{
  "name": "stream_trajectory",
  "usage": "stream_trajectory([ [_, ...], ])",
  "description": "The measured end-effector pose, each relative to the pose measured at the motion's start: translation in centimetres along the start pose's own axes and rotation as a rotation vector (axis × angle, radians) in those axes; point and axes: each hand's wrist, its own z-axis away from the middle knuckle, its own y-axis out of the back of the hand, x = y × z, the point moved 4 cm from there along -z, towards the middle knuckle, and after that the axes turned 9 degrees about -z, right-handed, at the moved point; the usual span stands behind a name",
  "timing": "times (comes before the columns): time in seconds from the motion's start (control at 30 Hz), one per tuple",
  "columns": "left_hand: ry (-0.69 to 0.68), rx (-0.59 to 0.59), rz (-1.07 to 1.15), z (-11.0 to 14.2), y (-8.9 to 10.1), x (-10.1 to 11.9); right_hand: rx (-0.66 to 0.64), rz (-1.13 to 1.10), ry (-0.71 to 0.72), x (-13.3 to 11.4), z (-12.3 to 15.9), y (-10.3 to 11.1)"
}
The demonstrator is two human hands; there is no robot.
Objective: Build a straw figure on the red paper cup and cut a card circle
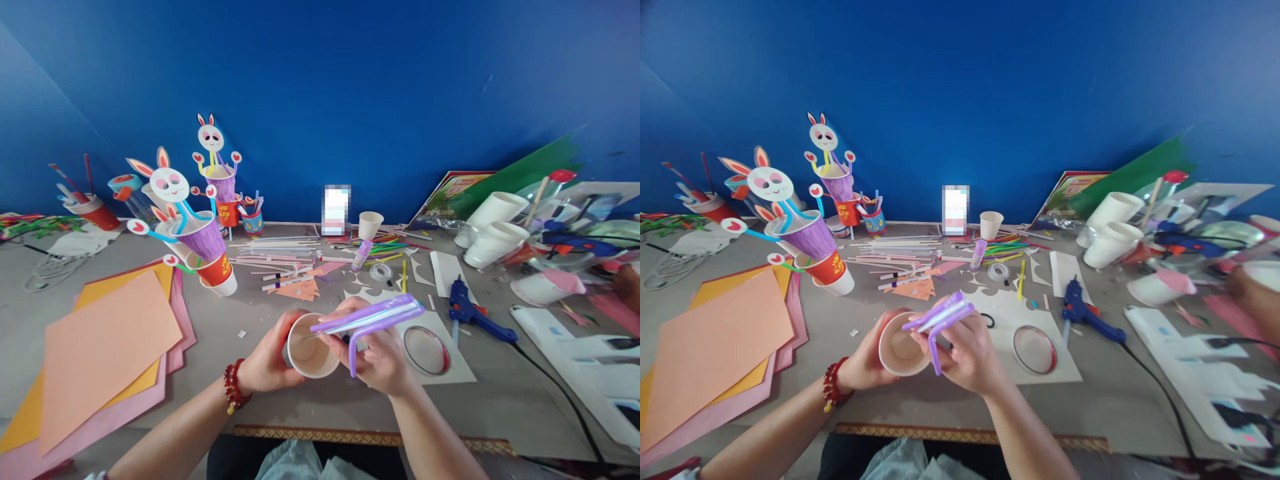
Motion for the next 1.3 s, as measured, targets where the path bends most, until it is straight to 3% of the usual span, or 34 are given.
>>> stream_trajectory([
  [0.37, -0.045, -0.001, -0.020, 0.0, 0.1, 0.2, -0.024, -0.015, -0.019, -0.2, -0.3, -0.4],
  [0.67, 0.003, 0.013, -0.022, 0.0, 0.1, -0.1, -0.131, -0.109, -0.079, -0.5, -1.3, -0.7],
  [0.9, -0.063, 0.033, -0.053, -0.1, 0.1, 0.1, -0.186, -0.120, -0.097, -0.7, -1.5, -0.9],
  [1.07, -0.029, 0.003, -0.034, 0.0, -0.1, -0.2, -0.153, -0.127, -0.147, -0.1, -1.1, -0.6],
  [1.3, -0.015, 0.023, -0.049, 0.1, -0.2, -0.5, -0.112, -0.072, -0.069, -0.1, -1.0, -0.5],
])
